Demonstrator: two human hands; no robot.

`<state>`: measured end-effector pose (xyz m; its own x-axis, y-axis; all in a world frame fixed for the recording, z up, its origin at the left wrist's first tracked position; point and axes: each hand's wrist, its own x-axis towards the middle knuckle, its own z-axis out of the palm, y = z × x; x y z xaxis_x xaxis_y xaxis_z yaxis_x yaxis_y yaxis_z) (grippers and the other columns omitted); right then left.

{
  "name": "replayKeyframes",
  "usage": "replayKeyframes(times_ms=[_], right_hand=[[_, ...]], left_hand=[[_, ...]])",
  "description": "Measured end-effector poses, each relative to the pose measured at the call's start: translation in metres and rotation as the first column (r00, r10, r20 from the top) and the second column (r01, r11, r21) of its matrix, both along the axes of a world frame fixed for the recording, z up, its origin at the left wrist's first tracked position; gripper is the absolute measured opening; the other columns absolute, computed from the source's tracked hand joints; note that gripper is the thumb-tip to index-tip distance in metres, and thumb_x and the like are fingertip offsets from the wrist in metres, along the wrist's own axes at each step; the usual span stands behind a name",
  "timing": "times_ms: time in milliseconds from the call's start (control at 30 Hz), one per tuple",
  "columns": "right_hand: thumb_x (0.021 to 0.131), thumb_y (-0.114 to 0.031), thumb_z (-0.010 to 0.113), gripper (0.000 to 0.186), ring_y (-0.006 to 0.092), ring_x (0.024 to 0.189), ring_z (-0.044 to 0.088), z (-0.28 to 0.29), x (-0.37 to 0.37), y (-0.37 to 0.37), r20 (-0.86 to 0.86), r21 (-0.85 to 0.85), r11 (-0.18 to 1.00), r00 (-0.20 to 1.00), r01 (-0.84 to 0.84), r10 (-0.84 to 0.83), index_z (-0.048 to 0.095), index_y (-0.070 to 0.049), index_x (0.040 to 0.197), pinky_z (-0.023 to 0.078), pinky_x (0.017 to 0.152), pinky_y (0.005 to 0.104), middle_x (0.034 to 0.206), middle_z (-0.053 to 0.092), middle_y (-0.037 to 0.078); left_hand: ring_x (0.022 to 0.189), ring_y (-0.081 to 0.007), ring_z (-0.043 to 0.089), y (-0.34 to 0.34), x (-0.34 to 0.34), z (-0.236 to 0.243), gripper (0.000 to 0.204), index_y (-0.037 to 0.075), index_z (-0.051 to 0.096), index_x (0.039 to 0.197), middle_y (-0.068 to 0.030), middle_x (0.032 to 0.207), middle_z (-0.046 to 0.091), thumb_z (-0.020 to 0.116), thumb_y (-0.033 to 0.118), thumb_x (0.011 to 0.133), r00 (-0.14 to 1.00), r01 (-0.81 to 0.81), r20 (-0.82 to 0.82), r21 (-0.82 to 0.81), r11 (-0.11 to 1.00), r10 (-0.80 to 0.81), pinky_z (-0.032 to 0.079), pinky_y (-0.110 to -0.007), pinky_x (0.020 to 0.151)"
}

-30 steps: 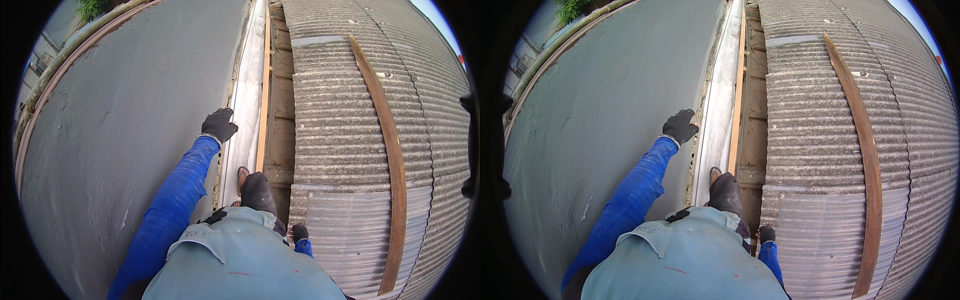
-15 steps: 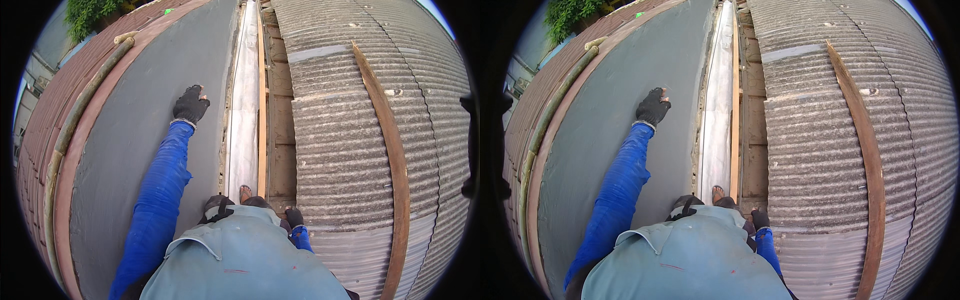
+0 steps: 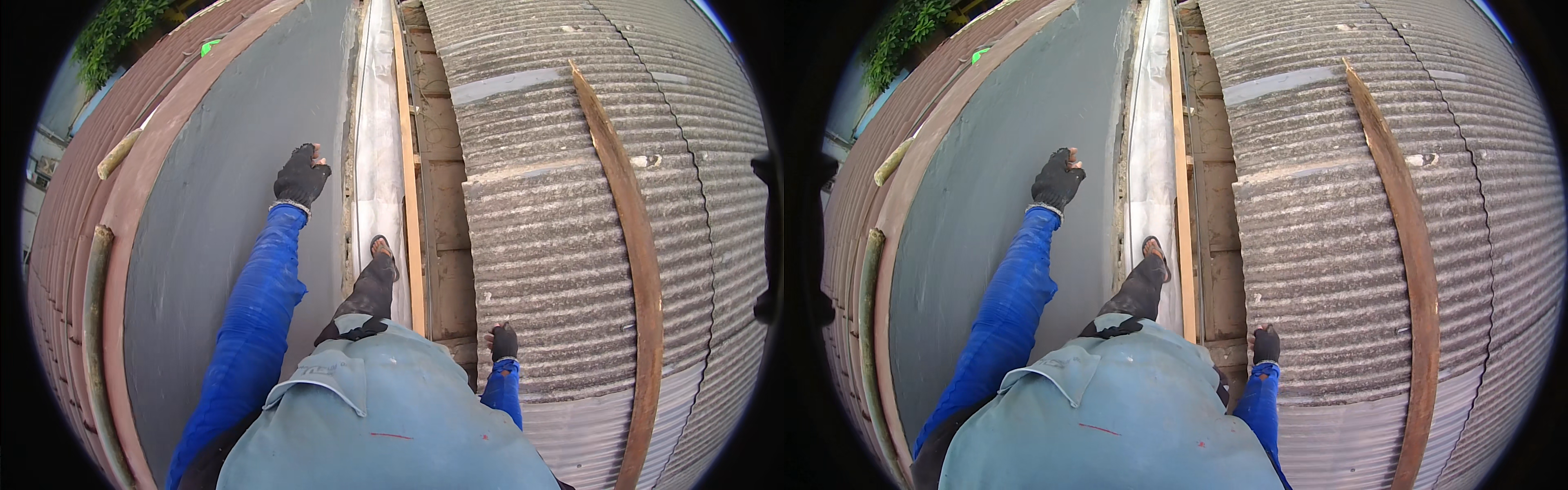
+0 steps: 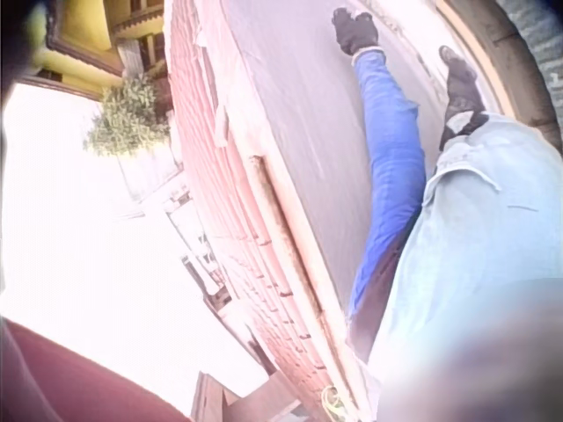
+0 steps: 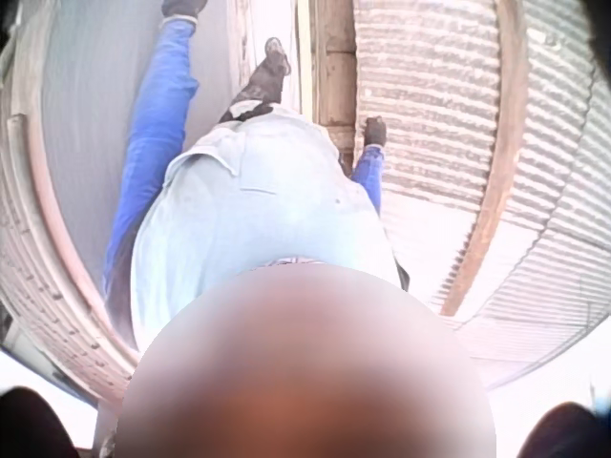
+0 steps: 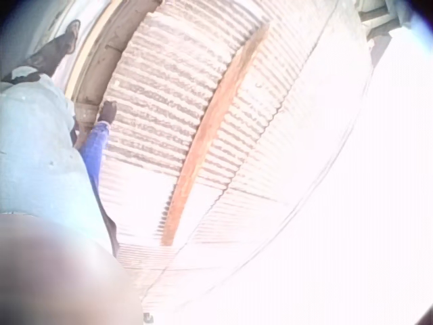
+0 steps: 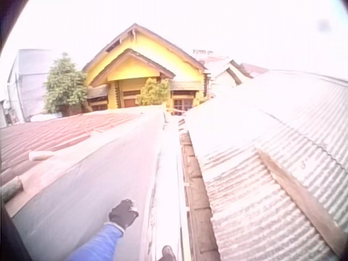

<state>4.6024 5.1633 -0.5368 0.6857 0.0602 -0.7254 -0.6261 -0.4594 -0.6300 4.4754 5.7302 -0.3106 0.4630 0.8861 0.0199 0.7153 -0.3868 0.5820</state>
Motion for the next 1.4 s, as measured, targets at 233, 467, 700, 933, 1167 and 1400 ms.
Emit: replayKeyframes(times_ms=[233,467,700,933,1167,1400], right_hand=[[0.094,-0.022,0.054,0.026,0.0208,0.072,0.066,-0.013,0.051,0.128,-0.222,-0.058,0.981,0.961,-0.185,0.168,0.055,-0.009,0.116,0.049,0.051,0.0333,0.091,0.064,0.008],[0.091,-0.021,0.053,0.021,0.0174,0.067,0.065,-0.012,0.147,0.208,-0.256,0.005,0.996,0.963,-0.091,0.089,0.057,-0.005,0.104,0.047,0.047,0.0310,0.085,0.063,0.006],[0.084,-0.017,0.053,0.035,0.0200,0.066,0.066,0.009,0.269,0.345,-0.138,-0.242,0.708,0.746,-0.663,0.651,0.057,-0.002,0.115,0.050,0.053,0.0343,0.087,0.064,0.010],[0.089,-0.018,0.060,0.029,0.0165,0.068,0.065,0.024,0.452,0.652,0.112,-0.048,0.623,0.615,-0.781,0.780,0.062,0.002,0.109,0.049,0.059,0.0299,0.086,0.066,0.008],[0.095,-0.025,0.059,0.037,0.0146,0.082,0.062,0.159,0.524,0.971,0.519,-0.033,0.263,0.208,-0.964,0.829,0.059,0.004,0.117,0.050,0.077,0.0292,0.095,0.067,0.010],[0.095,-0.020,0.061,0.037,0.0169,0.091,0.065,0.297,0.428,1.067,0.633,0.345,0.007,0.238,-0.938,0.736,0.056,0.004,0.123,0.051,0.081,0.0283,0.107,0.066,0.013]], left_hand=[[0.104,-0.0199,0.064,0.128,0.113,0.035,0.042,0.014,0.060,0.126,-0.0056,0.115,0.065,0.067,0.020,0.085,0.973,-0.047,0.229,0.085,0.995,0.027,0.051,-0.036,0.090],[0.102,-0.0212,0.064,0.211,0.181,0.105,0.038,0.007,0.058,0.126,-0.0112,0.113,0.065,0.064,0.021,0.091,0.907,-0.082,0.410,0.385,0.919,-0.091,0.052,-0.036,0.088],[0.101,-0.0235,0.064,0.259,0.182,0.149,0.031,0.007,0.064,0.116,-0.0109,0.105,0.067,0.068,0.018,0.087,0.834,-0.298,0.535,0.641,0.707,-0.133,0.050,-0.035,0.085],[0.108,-0.0241,0.061,0.285,0.172,0.159,0.027,0.003,0.064,0.115,-0.0133,0.111,0.066,0.065,0.015,0.091,0.751,-0.660,0.520,0.616,0.431,0.407,0.044,-0.037,0.097],[0.102,-0.0295,0.063,0.314,0.192,0.163,0.026,0.005,0.064,0.112,-0.0157,0.111,0.065,0.068,0.011,0.088,0.708,-0.434,-0.021,0.776,0.458,0.706,0.047,-0.040,0.091],[0.096,-0.0289,0.065,0.321,0.193,0.163,0.028,0.008,0.065,0.110,-0.0119,0.107,0.067,0.072,0.013,0.083,0.591,-0.507,-0.060,0.748,0.428,0.805,0.050,-0.039,0.085]])
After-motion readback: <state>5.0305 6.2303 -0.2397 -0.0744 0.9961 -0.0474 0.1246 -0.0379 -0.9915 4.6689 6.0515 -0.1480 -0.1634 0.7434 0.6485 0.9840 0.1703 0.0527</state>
